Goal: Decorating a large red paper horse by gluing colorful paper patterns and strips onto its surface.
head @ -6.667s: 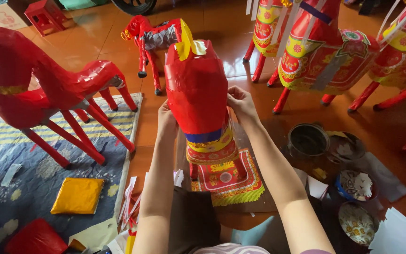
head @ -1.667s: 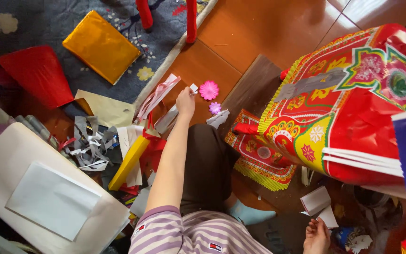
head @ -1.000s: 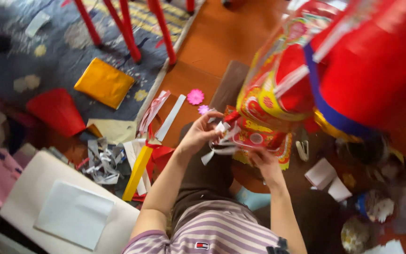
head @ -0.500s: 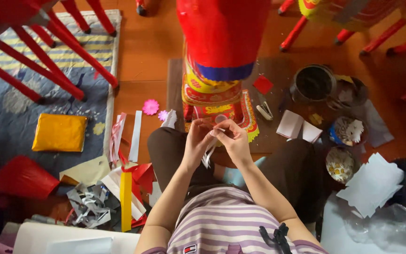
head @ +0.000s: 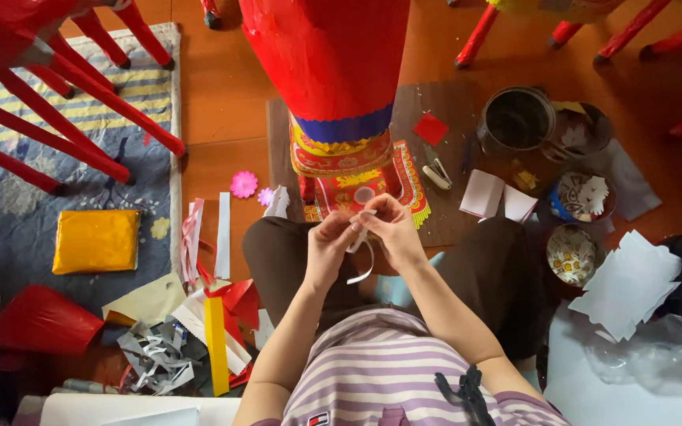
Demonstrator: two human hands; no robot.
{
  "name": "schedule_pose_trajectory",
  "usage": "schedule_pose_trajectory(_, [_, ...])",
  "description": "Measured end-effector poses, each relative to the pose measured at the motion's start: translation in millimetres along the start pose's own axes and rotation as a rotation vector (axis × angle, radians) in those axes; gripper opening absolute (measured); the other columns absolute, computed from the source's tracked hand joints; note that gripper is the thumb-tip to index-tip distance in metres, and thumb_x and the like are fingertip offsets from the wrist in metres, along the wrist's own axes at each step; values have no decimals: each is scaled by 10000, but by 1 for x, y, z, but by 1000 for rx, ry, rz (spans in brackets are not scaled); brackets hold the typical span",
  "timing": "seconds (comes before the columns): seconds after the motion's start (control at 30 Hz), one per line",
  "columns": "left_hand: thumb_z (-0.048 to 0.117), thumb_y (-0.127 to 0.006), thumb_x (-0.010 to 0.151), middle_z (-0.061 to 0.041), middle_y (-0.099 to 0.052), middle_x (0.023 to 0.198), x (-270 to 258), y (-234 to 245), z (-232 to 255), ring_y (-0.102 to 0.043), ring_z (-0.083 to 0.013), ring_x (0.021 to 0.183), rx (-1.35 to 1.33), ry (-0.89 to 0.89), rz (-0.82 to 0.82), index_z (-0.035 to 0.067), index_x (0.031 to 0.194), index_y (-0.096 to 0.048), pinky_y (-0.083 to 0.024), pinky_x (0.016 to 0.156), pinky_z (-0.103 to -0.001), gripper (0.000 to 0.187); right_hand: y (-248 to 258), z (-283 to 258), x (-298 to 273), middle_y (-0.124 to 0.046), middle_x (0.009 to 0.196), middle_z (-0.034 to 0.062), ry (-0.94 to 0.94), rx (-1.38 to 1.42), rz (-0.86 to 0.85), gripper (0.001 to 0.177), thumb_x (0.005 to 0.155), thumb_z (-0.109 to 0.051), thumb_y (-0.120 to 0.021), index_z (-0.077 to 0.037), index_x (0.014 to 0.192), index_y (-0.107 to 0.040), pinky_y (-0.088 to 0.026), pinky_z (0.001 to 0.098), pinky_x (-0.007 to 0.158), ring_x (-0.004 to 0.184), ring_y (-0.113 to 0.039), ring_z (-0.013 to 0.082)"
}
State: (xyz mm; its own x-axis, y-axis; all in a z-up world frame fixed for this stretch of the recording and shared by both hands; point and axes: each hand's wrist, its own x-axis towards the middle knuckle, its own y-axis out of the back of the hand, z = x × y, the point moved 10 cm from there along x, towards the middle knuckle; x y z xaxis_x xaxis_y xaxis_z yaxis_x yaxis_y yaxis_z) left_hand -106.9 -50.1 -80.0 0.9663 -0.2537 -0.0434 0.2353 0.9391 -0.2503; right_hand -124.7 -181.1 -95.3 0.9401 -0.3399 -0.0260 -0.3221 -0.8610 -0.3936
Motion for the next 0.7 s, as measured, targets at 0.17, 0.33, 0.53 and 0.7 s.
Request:
schedule_pose_trajectory(0.17, [48, -745, 850, -23, -621, 642, 7, 5, -21, -526, -48, 611, 21, 8, 27, 30, 899, -702, -444, 550, -190, 68, 12, 27, 5, -595, 736, 13, -65, 58, -75, 170, 773, -14, -795, -37, 857, -649, -429, 179, 600, 686, -534, 47])
schedule_pose_trajectory(0.33, [56, -708, 879, 18, -613, 680, 11, 5, -24, -516, -22, 629, -49, 37, 122, 43, 882, -685, -404, 557, -155, 26, 8, 18, 3, -620, 785, 31, -99, 43, -60, 237, 753, -7, -800, -17, 951, -670, -497, 194, 635, 710, -586, 64])
schedule_pose_trajectory(0.53, [39, -711, 860, -52, -681, 798, 13, 15, -16, -564, -93, 729, -8, 1, 209, 33, 872, -704, -467, 671, -228, 15, 25, 16, 12, -651, 839, 76, -94, 235, 112, 125, 810, -4, -712, -52, 917, -670, -499, 225, 663, 746, -608, 124])
schedule_pose_trajectory(0.7, [92, -642, 885, -119, -714, 934, 22, 54, 22, -584, -159, 884, 89, -105, 339, 74, 819, -656, -438, 816, -284, 69, 112, 38, 37, -657, 800, 97, -107, 502, 356, 124, 825, -26, -594, -111, 915, -592, -530, 262, 648, 728, -668, 205])
